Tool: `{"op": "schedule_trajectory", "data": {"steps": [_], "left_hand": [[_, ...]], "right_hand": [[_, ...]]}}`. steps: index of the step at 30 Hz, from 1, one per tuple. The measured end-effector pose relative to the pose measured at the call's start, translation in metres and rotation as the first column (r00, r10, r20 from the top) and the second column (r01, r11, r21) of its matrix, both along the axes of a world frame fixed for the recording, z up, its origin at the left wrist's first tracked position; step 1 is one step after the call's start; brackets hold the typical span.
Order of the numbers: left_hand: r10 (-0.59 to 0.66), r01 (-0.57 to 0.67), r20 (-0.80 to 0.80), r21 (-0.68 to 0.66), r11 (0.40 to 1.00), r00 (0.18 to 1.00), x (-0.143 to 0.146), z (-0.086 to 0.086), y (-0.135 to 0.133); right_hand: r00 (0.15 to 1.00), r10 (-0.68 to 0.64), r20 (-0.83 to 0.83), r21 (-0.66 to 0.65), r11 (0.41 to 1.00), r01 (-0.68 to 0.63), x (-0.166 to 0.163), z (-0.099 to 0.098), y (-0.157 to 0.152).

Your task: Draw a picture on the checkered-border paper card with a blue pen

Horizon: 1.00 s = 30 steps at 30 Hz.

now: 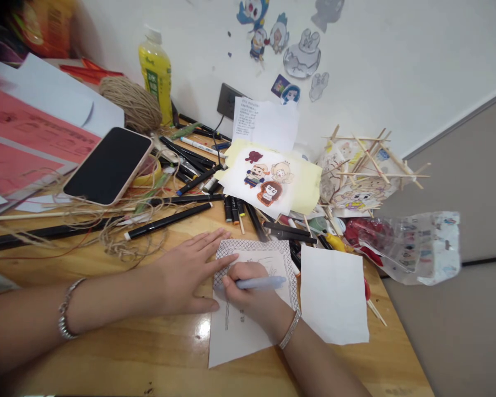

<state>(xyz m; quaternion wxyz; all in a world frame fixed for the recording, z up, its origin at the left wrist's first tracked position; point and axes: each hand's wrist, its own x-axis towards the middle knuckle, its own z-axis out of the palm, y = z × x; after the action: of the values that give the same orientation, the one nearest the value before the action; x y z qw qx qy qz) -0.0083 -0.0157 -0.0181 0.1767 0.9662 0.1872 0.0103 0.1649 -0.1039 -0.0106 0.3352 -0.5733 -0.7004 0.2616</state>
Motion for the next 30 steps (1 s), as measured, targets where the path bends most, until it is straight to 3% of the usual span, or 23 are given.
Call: {"op": "schedule_trajectory", "data": {"steps": [21, 30], "left_hand": [[-0.003, 0.003, -0.033, 0.003, 1.0, 0.999, 0.0011, 0.0011, 0.0003], [0.001, -0.001, -0.041, -0.004, 1.0, 0.999, 0.0012, 0.0037, -0.0005]], "right_hand": [[0.999, -0.033, 0.04, 0.019, 0.999, 0.032, -0.0005, -0.0003, -0.0013], [0.996, 0.017, 0.09, 0.021, 1.0, -0.019, -0.0012, 0.0012, -0.0018]]}}
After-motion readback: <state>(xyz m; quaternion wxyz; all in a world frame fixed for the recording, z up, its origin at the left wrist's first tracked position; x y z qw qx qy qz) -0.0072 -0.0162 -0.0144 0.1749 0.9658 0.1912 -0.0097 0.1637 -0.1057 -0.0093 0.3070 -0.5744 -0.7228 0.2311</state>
